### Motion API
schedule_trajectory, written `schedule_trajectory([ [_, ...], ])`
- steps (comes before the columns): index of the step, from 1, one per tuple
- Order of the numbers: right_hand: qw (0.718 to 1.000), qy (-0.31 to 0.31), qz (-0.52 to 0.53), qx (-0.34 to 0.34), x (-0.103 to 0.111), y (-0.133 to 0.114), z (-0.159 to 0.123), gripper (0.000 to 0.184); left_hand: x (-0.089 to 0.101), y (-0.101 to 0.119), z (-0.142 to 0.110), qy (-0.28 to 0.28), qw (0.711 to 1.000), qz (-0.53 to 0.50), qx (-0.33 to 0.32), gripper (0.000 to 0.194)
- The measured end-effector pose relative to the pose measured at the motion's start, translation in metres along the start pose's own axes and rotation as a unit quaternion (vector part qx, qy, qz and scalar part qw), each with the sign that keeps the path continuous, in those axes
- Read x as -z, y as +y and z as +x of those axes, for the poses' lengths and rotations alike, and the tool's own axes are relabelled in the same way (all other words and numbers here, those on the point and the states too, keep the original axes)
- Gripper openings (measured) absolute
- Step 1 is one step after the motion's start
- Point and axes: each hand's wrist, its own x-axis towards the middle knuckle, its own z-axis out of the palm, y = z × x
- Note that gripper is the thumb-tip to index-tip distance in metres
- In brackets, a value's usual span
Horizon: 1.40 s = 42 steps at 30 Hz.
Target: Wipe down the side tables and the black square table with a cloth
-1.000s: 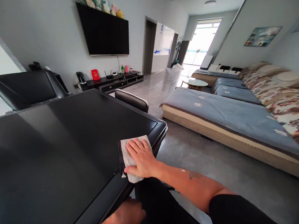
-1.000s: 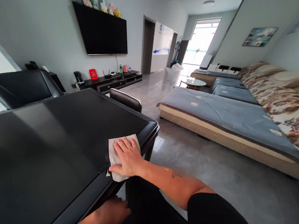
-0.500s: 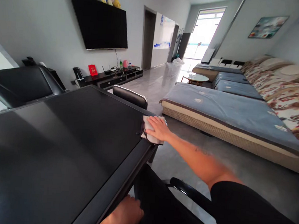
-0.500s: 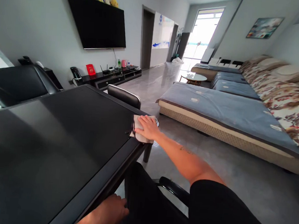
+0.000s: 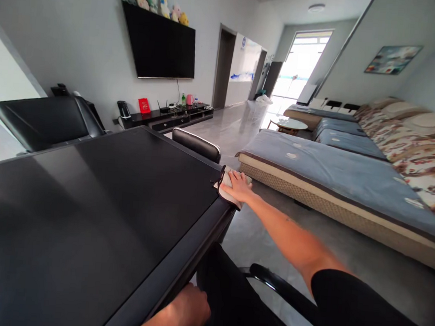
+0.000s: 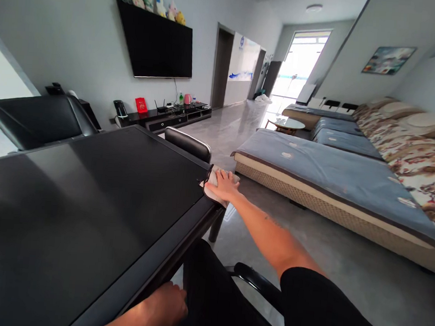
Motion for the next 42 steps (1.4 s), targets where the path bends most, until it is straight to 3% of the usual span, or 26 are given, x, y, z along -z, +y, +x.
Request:
schedule_trajectory([
  [4, 0.998, -0.015, -0.018, 0.057, -0.011, -0.029, -0.039, 0.113, 0.003, 0.001, -0.002, -0.016, 1.0, 0.013, -0.003, 0.034],
  [7, 0.99, -0.015, -0.017, 0.141, -0.024, -0.059, -0.078, 0.112, 0.006, 0.001, -0.006, -0.018, 1.0, 0.025, -0.005, 0.03],
  [11, 0.969, 0.043, 0.036, 0.241, -0.046, -0.091, -0.128, 0.088, 0.009, 0.0, -0.01, -0.026, 0.999, 0.022, -0.01, 0.032],
  [14, 0.957, 0.076, 0.09, 0.265, -0.059, -0.094, -0.144, 0.069, 0.01, -0.001, -0.01, -0.034, 0.999, 0.026, -0.013, 0.032],
  [16, 0.949, 0.09, 0.111, 0.282, -0.063, -0.084, -0.139, 0.063, 0.01, 0.0, -0.01, -0.028, 0.999, 0.03, -0.01, 0.031],
  [19, 0.945, 0.123, 0.115, 0.281, -0.059, -0.054, -0.11, 0.059, 0.01, 0.001, -0.012, -0.011, 0.999, 0.033, -0.016, 0.03],
  [25, 0.98, 0.146, 0.064, 0.122, -0.027, 0.015, -0.013, 0.063, 0.013, 0.004, -0.018, -0.013, 1.0, 0.017, -0.012, 0.028],
  [30, 0.991, 0.119, 0.035, 0.043, -0.003, 0.03, 0.039, 0.064, 0.013, 0.002, -0.016, -0.01, 1.0, 0.005, -0.014, 0.034],
  [33, 0.991, 0.125, 0.035, 0.039, -0.001, 0.029, 0.041, 0.063, 0.01, 0.001, -0.013, -0.007, 1.0, -0.002, -0.016, 0.034],
  [36, 0.989, 0.14, 0.041, 0.026, -0.009, 0.025, 0.025, 0.065, 0.008, 0.0, -0.01, -0.001, 1.0, -0.009, -0.011, 0.035],
  [39, 0.985, 0.16, 0.066, 0.022, -0.027, 0.016, -0.008, 0.066, 0.006, 0.0, -0.007, -0.009, 1.0, -0.016, -0.01, 0.036],
  [42, 0.976, 0.178, 0.099, 0.073, -0.051, -0.003, -0.056, 0.066, 0.006, 0.0, -0.007, -0.019, 1.0, -0.019, -0.011, 0.041],
])
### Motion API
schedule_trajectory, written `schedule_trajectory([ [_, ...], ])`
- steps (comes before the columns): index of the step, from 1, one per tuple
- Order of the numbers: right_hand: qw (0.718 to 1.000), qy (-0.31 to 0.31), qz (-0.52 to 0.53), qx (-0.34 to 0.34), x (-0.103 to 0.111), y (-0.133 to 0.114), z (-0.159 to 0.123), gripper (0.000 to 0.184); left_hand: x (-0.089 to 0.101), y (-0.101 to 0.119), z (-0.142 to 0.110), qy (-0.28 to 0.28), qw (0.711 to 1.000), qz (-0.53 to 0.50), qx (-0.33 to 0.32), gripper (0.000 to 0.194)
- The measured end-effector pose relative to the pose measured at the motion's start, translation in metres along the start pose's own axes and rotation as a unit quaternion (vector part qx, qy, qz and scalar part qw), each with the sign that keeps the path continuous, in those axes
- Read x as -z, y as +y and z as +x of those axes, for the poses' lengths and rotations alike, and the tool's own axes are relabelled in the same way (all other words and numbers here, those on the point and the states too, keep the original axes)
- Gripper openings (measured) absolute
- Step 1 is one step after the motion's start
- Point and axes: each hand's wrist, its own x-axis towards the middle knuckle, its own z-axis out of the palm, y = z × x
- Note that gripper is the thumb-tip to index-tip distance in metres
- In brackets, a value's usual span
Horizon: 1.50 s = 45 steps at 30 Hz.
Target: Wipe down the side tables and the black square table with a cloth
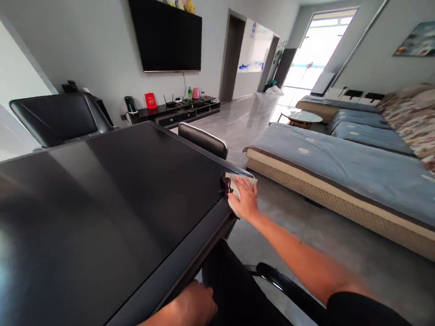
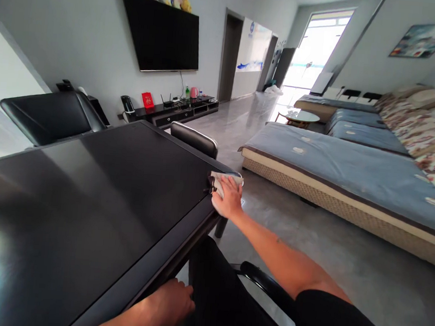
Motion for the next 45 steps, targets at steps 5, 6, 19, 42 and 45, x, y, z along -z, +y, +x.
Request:
schedule_trajectory([
  [5, 0.983, -0.035, 0.068, 0.165, -0.011, -0.053, -0.087, 0.07, 0.009, 0.004, -0.014, 0.032, 0.999, -0.009, 0.016, 0.044],
  [6, 0.975, -0.044, 0.08, 0.202, -0.013, -0.063, -0.101, 0.075, 0.011, 0.005, -0.017, 0.028, 0.999, -0.015, 0.017, 0.045],
  [19, 0.96, -0.082, 0.086, 0.255, -0.009, -0.03, -0.073, 0.087, -0.003, 0.003, -0.012, 0.04, 0.999, -0.032, 0.01, 0.046],
  [42, 0.977, -0.065, 0.063, 0.193, -0.002, -0.057, -0.064, 0.072, 0.007, 0.006, -0.017, 0.02, 0.999, -0.035, 0.015, 0.046],
  [45, 0.946, -0.076, 0.112, 0.296, -0.011, -0.102, -0.118, 0.079, 0.007, 0.005, -0.018, 0.015, 0.999, -0.042, 0.02, 0.05],
])
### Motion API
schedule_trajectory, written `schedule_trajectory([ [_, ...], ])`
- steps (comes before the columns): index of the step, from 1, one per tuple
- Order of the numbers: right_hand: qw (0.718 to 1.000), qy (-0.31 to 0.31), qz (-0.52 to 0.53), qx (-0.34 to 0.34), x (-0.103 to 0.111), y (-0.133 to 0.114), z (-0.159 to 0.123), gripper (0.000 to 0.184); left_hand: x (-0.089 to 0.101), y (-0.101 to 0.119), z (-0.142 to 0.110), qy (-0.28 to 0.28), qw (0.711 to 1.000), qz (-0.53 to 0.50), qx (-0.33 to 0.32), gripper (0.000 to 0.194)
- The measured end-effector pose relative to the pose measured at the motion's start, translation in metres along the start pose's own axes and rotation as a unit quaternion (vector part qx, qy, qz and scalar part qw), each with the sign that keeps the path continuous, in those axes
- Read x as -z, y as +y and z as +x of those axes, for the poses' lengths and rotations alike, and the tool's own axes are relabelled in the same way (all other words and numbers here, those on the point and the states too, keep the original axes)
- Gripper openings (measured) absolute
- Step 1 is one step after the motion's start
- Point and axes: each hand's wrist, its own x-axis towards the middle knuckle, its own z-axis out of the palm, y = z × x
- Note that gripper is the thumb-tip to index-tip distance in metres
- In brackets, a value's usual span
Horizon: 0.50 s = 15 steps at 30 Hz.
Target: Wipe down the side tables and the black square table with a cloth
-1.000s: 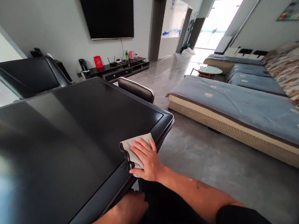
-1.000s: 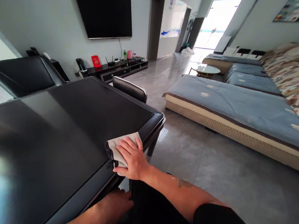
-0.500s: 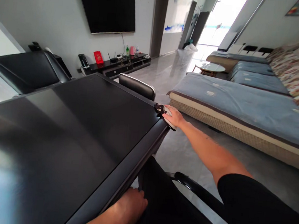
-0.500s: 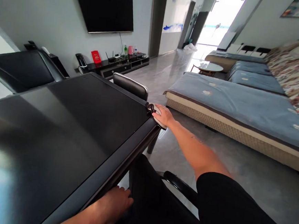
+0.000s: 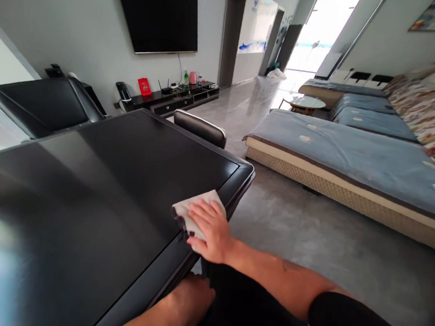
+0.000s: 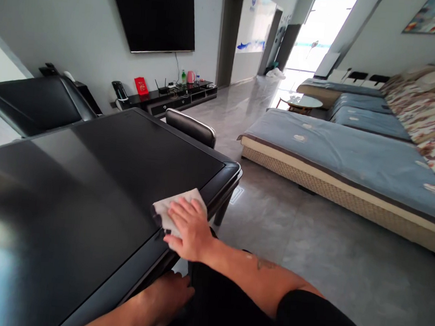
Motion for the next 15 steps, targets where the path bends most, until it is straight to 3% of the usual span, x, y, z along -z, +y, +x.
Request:
schedule_trajectory([
  [3, 0.998, -0.009, 0.018, 0.064, -0.013, -0.028, -0.007, 0.085, -0.001, -0.001, -0.001, 0.002, 1.0, -0.005, 0.001, 0.051],
  [7, 0.991, -0.035, 0.015, 0.124, -0.005, -0.01, -0.005, 0.088, -0.002, 0.001, -0.002, 0.021, 1.0, -0.003, 0.012, 0.044],
  [10, 0.994, -0.041, 0.007, 0.101, 0.014, 0.038, 0.003, 0.081, -0.001, 0.002, -0.002, 0.01, 1.0, -0.008, 0.01, 0.039],
  [15, 0.995, 0.051, -0.044, -0.076, 0.055, 0.159, 0.031, 0.07, 0.001, 0.002, 0.0, 0.002, 1.0, -0.003, -0.007, 0.051],
])
